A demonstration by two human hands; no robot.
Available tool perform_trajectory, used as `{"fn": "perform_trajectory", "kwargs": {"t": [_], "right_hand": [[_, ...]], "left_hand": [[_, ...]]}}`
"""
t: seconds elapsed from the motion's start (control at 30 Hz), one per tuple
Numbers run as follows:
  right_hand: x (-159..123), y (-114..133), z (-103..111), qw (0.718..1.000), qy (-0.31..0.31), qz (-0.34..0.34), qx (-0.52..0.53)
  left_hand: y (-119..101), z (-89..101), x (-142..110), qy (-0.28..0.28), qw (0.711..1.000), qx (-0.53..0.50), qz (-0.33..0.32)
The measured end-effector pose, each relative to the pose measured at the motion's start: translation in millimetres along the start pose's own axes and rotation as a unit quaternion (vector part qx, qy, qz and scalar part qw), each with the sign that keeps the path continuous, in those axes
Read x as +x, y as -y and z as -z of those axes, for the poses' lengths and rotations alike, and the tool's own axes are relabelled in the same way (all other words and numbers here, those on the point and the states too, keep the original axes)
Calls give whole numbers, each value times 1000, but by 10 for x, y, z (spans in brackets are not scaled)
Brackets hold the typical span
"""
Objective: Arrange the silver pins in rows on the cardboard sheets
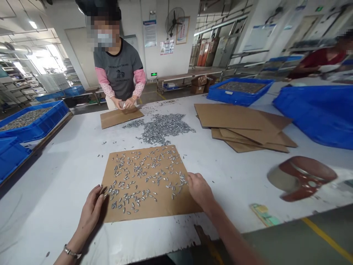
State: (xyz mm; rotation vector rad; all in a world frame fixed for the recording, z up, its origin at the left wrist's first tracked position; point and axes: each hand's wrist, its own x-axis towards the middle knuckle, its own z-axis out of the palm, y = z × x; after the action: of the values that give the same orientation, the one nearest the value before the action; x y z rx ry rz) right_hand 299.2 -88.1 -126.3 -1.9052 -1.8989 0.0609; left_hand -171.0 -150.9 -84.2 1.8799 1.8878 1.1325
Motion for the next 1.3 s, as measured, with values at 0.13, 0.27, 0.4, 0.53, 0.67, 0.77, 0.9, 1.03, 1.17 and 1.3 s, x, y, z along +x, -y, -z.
{"fn": "perform_trajectory", "kwargs": {"t": [0.13, 0.27, 0.4, 0.53, 0.67, 0.77, 0.9, 1.03, 1.17, 1.3], "right_hand": [[-298, 116, -129, 993, -40, 112, -3], [-686, 264, -151, 977, -44, 206, 25], [-785, 737, -99, 960, -15, 276, 41], [-724, 1276, -97, 931, 22, 364, 37], [-684, 1291, -98, 938, -27, 346, 25], [-677, 1221, -61, 944, -66, 323, 16], [-760, 1510, -13, 943, 2, 325, 66], [-875, 1916, -37, 948, 61, 294, 108], [-882, 2115, -90, 950, 74, 285, 100], [-818, 2194, -138, 950, 52, 294, 90]], "left_hand": [[-201, -72, -83, 49, 987, 99, -112], [-537, -186, -352, 148, 955, 150, -211], [-855, -310, -479, 207, 932, 158, -250], [-978, -359, -468, 253, 919, 120, -278], [-764, -156, -408, 222, 929, 53, -292], [-509, 97, -325, 120, 971, 38, -203], [-346, 294, -284, 76, 990, 68, -95], [-433, 245, -409, 109, 989, 72, -64], [-575, 69, -511, 111, 991, 56, -54], [-666, -153, -465, 114, 983, 111, -97]]}}
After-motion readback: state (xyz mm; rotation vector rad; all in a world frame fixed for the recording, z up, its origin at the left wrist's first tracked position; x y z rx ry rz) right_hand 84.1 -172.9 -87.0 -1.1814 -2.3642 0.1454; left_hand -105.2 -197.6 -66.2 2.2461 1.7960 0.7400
